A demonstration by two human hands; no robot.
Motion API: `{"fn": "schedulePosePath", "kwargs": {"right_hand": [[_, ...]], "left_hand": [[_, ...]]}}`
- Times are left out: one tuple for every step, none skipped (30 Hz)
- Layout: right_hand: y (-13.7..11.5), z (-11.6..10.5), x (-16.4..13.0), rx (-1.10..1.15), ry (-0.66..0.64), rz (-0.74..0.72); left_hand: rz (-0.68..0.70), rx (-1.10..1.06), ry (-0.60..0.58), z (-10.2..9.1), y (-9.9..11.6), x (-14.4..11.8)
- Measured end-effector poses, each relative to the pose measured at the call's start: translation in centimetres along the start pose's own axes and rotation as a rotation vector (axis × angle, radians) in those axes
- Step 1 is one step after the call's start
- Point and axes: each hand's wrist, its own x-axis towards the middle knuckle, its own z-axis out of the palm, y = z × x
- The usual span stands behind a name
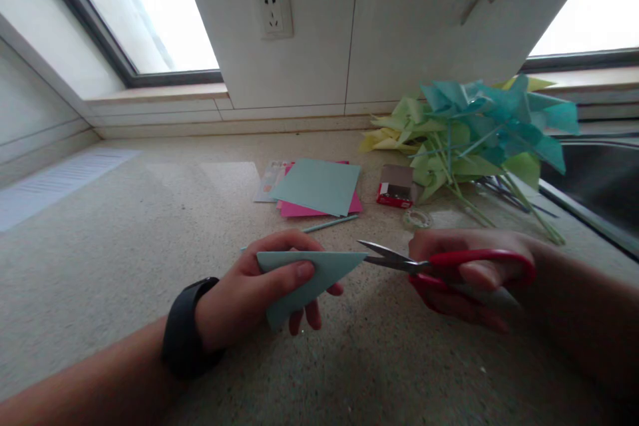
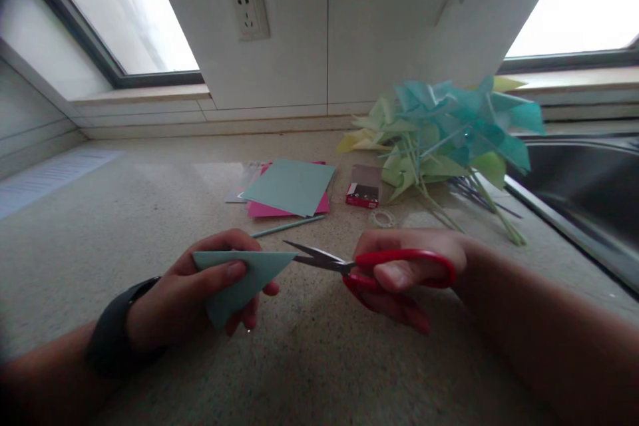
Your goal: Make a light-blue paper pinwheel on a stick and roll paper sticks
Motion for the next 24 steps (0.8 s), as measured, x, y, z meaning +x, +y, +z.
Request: {"fn": "schedulePosePath", "kwargs": {"right_hand": [[0.26,-0.22,0.12,0.014,-0.040,-0.047],[0.53,-0.40,0.27,0.019,-0.079,-0.077],[0.78,-0.54,0.43,0.023,-0.111,-0.102],[0.98,-0.64,0.57,0.029,-0.141,-0.116],[1.13,-0.71,0.68,0.030,-0.163,-0.117],[1.22,-0.76,0.75,0.034,-0.178,-0.114],[1.25,-0.79,0.79,0.041,-0.185,-0.106],[1.23,-0.81,0.79,0.048,-0.187,-0.092],[1.19,-0.81,0.77,0.060,-0.187,-0.080],[1.12,-0.79,0.75,0.072,-0.191,-0.070],[1.05,-0.76,0.73,0.084,-0.195,-0.058],[0.98,-0.72,0.71,0.095,-0.199,-0.048],[0.91,-0.67,0.72,0.102,-0.199,-0.042],[0.85,-0.62,0.74,0.106,-0.198,-0.036],[0.80,-0.56,0.76,0.108,-0.198,-0.031],[0.77,-0.50,0.80,0.109,-0.196,-0.025],[0.74,-0.45,0.84,0.107,-0.195,-0.022],[0.72,-0.40,0.88,0.103,-0.196,-0.021],[0.71,-0.36,0.93,0.099,-0.199,-0.022],[0.69,-0.34,0.97,0.095,-0.204,-0.024],[0.67,-0.31,1.01,0.090,-0.206,-0.027],[0.63,-0.29,1.04,0.087,-0.209,-0.028],[0.58,-0.28,1.08,0.085,-0.212,-0.027],[0.51,-0.27,1.11,0.080,-0.214,-0.024]], "left_hand": [[0.010,0.032,-0.014,-0.08,0.07,0.00],[0.014,0.064,-0.019,-0.14,0.16,0.01],[0.013,0.099,-0.020,-0.17,0.28,0.02],[0.012,0.132,-0.022,-0.17,0.40,0.02],[0.012,0.165,-0.022,-0.15,0.53,0.03],[0.012,0.196,-0.021,-0.12,0.65,0.04],[0.011,0.226,-0.021,-0.09,0.75,0.04],[0.012,0.257,-0.022,-0.07,0.82,0.03],[0.014,0.283,-0.025,-0.06,0.86,0.02],[0.013,0.305,-0.027,-0.06,0.87,0.00],[0.014,0.323,-0.028,-0.06,0.84,-0.04],[0.017,0.335,-0.027,-0.07,0.79,-0.10],[0.024,0.347,-0.026,-0.08,0.72,-0.17],[0.033,0.357,-0.027,-0.07,0.65,-0.25],[0.044,0.367,-0.027,-0.07,0.57,-0.33],[0.058,0.379,-0.033,-0.05,0.51,-0.41],[0.073,0.391,-0.038,-0.03,0.46,-0.47],[0.083,0.404,-0.039,-0.01,0.42,-0.53],[0.091,0.418,-0.042,0.00,0.40,-0.56],[0.096,0.430,-0.046,0.01,0.39,-0.59],[0.101,0.445,-0.052,0.00,0.40,-0.60],[0.109,0.457,-0.062,-0.01,0.41,-0.61],[0.119,0.472,-0.075,-0.05,0.43,-0.62],[0.134,0.485,-0.089,-0.09,0.46,-0.63]]}}
